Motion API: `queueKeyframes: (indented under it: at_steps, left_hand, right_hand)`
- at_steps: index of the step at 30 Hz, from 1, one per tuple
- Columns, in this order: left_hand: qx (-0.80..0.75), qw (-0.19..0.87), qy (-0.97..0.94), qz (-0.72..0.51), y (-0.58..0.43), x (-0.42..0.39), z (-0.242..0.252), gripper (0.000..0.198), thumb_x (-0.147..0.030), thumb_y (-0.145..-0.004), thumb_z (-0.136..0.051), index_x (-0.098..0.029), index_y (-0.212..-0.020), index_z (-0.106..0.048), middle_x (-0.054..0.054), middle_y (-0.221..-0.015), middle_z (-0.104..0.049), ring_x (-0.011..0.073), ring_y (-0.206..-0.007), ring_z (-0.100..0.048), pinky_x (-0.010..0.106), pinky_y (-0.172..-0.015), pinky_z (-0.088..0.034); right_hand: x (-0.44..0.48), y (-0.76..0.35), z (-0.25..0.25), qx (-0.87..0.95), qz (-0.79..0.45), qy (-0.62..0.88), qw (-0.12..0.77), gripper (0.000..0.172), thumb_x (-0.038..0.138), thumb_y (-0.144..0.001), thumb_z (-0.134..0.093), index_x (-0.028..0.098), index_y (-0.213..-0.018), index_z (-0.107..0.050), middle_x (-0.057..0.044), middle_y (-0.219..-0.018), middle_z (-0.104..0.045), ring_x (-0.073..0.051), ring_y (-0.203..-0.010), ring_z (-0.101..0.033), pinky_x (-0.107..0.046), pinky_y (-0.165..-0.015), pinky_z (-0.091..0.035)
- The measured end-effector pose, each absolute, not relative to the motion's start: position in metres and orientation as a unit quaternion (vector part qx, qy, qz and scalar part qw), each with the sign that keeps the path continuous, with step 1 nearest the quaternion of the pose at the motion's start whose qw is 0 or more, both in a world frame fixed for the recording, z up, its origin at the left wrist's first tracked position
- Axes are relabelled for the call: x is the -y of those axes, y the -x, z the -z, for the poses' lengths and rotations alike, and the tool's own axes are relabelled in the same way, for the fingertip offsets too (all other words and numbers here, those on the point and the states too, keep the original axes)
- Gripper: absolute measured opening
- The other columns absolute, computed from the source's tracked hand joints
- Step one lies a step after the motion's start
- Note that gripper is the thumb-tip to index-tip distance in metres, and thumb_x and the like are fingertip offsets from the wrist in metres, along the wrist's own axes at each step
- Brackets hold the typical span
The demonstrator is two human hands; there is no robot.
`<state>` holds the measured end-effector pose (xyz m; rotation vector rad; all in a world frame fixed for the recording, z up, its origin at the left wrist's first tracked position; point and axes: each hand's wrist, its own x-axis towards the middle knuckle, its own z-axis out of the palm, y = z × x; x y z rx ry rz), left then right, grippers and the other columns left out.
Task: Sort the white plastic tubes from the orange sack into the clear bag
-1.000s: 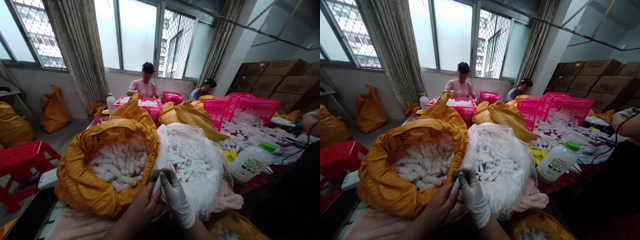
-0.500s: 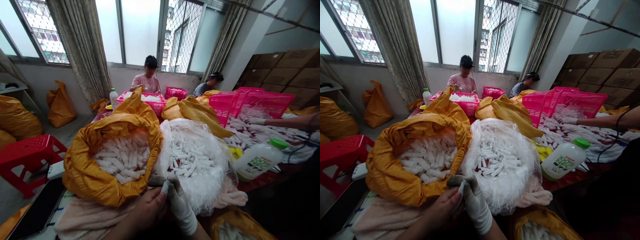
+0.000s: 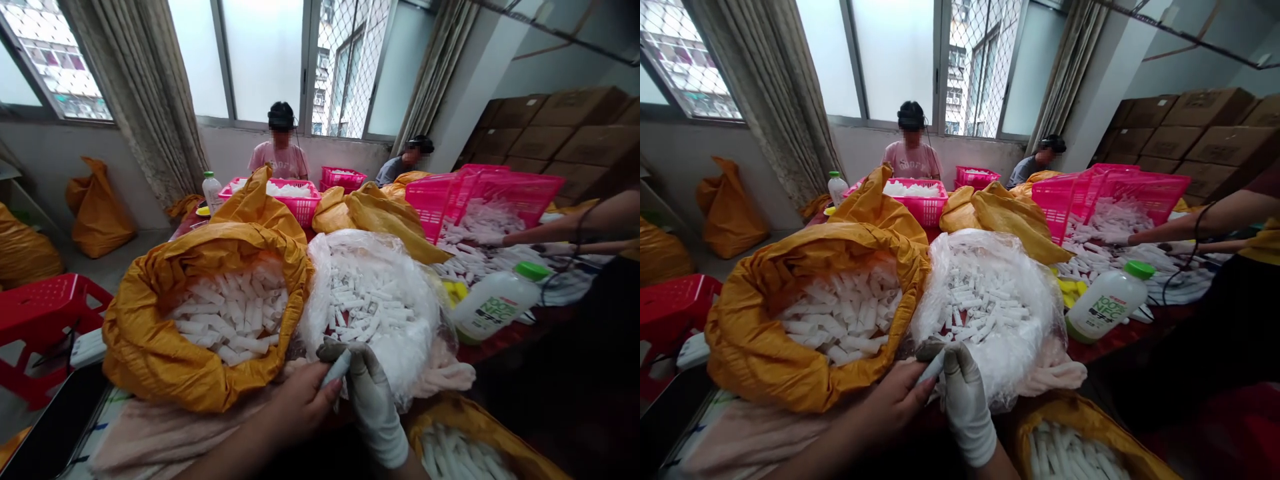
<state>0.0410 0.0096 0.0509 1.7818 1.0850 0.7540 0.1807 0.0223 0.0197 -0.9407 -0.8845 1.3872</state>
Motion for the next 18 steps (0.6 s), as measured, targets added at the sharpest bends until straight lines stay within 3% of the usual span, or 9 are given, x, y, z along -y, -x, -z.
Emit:
queueKeyframes:
  at_steps: [2,4,7,9,11,13,15,18]
  left_hand:
    - [-0.444,0.447,-0.71,-0.314,-0.044,-0.01,-0.047,0.036,-0.046,-0.088,-0.041,-0.015,-0.084,-0.06,0.004,-0.082,-0.061,0.0167,-0.078,-0.053,0.025,-0.074,-0.042]
    - [-0.424,0.539,-0.644,-0.337,-0.05,-0.009,-0.038,0.039,-0.053,-0.084,-0.044,-0.017,-0.073,-0.054,0.0,-0.064,-0.054,0.0131,-0.06,-0.049,0.023,-0.059,-0.041]
    - [-0.381,0.688,-0.507,-0.352,-0.059,-0.005,-0.026,0.045,-0.06,-0.084,-0.034,-0.021,-0.061,-0.041,-0.008,-0.042,-0.031,0.0076,-0.035,-0.029,0.02,-0.038,-0.026]
    - [-0.375,0.705,-0.493,-0.344,-0.059,-0.003,-0.029,0.046,-0.056,-0.087,-0.029,-0.022,-0.059,-0.042,-0.008,-0.041,-0.029,0.0069,-0.033,-0.026,0.02,-0.036,-0.024]
    - [-0.374,0.648,-0.581,-0.322,-0.049,-0.005,-0.042,0.039,-0.048,-0.088,-0.038,-0.02,-0.067,-0.055,-0.003,-0.052,-0.048,0.0102,-0.044,-0.044,0.021,-0.046,-0.036]
    - [-0.397,0.515,-0.705,-0.284,-0.029,-0.013,-0.059,0.027,-0.04,-0.087,-0.045,-0.021,-0.085,-0.065,0.002,-0.077,-0.064,0.0173,-0.071,-0.059,0.026,-0.066,-0.045]
    - [-0.478,0.338,-0.777,-0.233,-0.002,-0.027,-0.071,0.026,-0.033,-0.088,-0.044,-0.022,-0.096,-0.066,0.006,-0.092,-0.066,0.0221,-0.086,-0.06,0.03,-0.078,-0.044]
    - [-0.635,0.113,-0.757,-0.107,0.035,-0.056,-0.07,0.029,-0.022,-0.087,-0.039,-0.017,-0.103,-0.063,0.011,-0.094,-0.064,0.0251,-0.085,-0.061,0.034,-0.076,-0.045]
  right_hand:
    - [-0.022,-0.178,-0.017,0.403,-0.566,0.411,0.59,0.043,0.06,-0.068,-0.066,0.02,-0.082,-0.075,-0.008,-0.082,-0.074,-0.021,-0.075,-0.068,-0.033,-0.078,-0.056]
    - [-0.021,-0.172,-0.012,0.429,-0.564,0.409,0.575,0.046,0.062,-0.07,-0.063,0.019,-0.083,-0.074,-0.008,-0.083,-0.074,-0.022,-0.077,-0.068,-0.034,-0.082,-0.055]
    - [-0.014,-0.165,-0.006,0.437,-0.583,0.423,0.539,0.046,0.063,-0.072,-0.059,0.019,-0.078,-0.073,-0.009,-0.081,-0.074,-0.022,-0.076,-0.068,-0.034,-0.08,-0.055]
    - [-0.007,-0.169,-0.004,0.435,-0.579,0.437,0.533,0.041,0.06,-0.073,-0.06,0.02,-0.077,-0.071,-0.008,-0.081,-0.073,-0.022,-0.075,-0.068,-0.035,-0.081,-0.055]
    - [-0.003,-0.185,-0.001,0.415,-0.54,0.465,0.566,0.034,0.055,-0.075,-0.061,0.023,-0.078,-0.068,-0.007,-0.08,-0.072,-0.023,-0.075,-0.068,-0.039,-0.079,-0.056]
    - [-0.004,-0.21,0.004,0.392,-0.457,0.537,0.59,0.028,0.053,-0.076,-0.058,0.027,-0.082,-0.065,-0.005,-0.078,-0.07,-0.025,-0.074,-0.068,-0.042,-0.071,-0.057]
    - [-0.012,-0.238,0.01,0.384,-0.363,0.619,0.581,0.024,0.052,-0.077,-0.053,0.032,-0.087,-0.064,-0.006,-0.08,-0.069,-0.028,-0.078,-0.068,-0.043,-0.062,-0.056]
    - [-0.026,-0.275,0.019,0.388,-0.288,0.682,0.549,0.026,0.049,-0.078,-0.048,0.036,-0.092,-0.065,-0.01,-0.093,-0.069,-0.031,-0.086,-0.066,-0.044,-0.058,-0.052]
